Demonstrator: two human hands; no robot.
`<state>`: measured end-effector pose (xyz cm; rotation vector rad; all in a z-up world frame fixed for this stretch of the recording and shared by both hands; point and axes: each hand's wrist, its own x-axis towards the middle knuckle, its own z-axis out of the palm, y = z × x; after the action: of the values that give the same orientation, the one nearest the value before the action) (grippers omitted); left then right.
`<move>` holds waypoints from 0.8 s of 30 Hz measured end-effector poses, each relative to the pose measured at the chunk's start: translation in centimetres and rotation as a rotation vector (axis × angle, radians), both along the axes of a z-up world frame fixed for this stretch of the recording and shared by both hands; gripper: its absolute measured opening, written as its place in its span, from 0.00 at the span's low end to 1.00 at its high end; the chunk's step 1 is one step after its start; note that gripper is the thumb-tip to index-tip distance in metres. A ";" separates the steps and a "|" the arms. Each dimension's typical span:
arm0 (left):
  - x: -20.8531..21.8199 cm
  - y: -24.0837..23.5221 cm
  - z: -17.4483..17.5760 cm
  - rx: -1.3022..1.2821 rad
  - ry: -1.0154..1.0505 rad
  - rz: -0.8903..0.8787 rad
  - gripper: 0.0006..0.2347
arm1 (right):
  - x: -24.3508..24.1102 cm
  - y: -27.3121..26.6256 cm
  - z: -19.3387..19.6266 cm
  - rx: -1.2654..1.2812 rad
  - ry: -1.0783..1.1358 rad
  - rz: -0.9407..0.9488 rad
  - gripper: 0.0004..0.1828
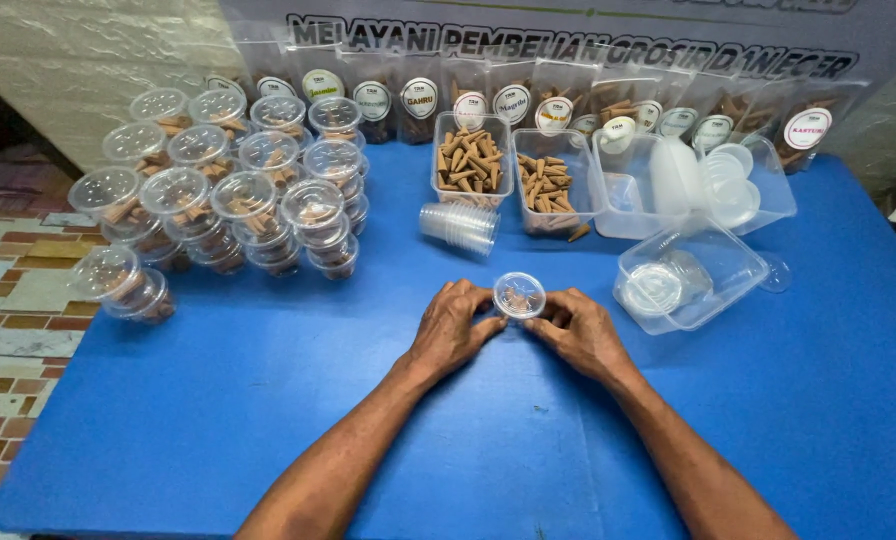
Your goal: The person picks up incense cones from a container and places them into small plastic cups, then snaps lids onto the cups.
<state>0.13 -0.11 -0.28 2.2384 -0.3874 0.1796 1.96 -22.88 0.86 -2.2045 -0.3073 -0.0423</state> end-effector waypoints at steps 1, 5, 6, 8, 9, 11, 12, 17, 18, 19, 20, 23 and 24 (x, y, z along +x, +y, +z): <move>0.1 -0.3 -0.2 -0.002 -0.001 0.008 0.16 | 0.0 -0.3 -0.4 -0.002 -0.001 0.008 0.21; -0.5 0.2 0.2 -0.008 -0.017 0.020 0.15 | 0.5 -0.1 -1.8 -0.045 -0.031 0.010 0.19; -1.0 0.5 0.4 -0.014 -0.014 0.013 0.15 | 0.5 0.2 -2.3 -0.079 -0.049 -0.004 0.19; -1.6 1.8 0.3 0.005 0.001 0.061 0.15 | 0.5 1.6 -2.3 -0.078 -0.064 0.036 0.18; -1.9 2.5 0.2 0.021 0.023 0.070 0.14 | 0.4 2.3 -2.4 -0.080 -0.071 0.038 0.18; -4.0 4.8 1.6 -0.038 0.030 0.137 0.15 | -0.1 5.1 -2.2 -0.038 -0.074 0.087 0.17; -4.9 5.8 2.3 -0.097 0.035 0.169 0.15 | -0.3 6.3 -2.2 0.001 -0.074 0.100 0.17; -9.0 12.1 1.2 -0.223 -0.022 0.415 0.13 | -1.6 15.6 -1.5 0.114 -0.086 0.240 0.18; -9.8 13.2 0.6 -0.253 -0.037 0.492 0.13 | -2.3 17.5 -1.3 0.146 -0.093 0.270 0.19; -10.4 14.3 0.6 -0.253 -0.040 0.515 0.13 | -2.3 19.5 -1.1 0.147 -0.091 0.293 0.19; -10.9 15.4 0.4 -0.261 -0.063 0.581 0.12 | -2.5 21.3 -0.9 0.163 -0.107 0.330 0.20; -12.0 18.7 0.5 -0.272 -0.142 0.717 0.12 | -2.7 26.4 -0.4 0.205 -0.132 0.402 0.20; -12.2 19.9 0.6 -0.274 -0.198 0.776 0.13 | -2.7 28.0 -0.1 0.230 -0.144 0.425 0.20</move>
<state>-12.05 19.79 0.33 1.9935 0.4051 0.8109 -0.76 5.17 0.72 -1.8737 -0.8054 -0.0020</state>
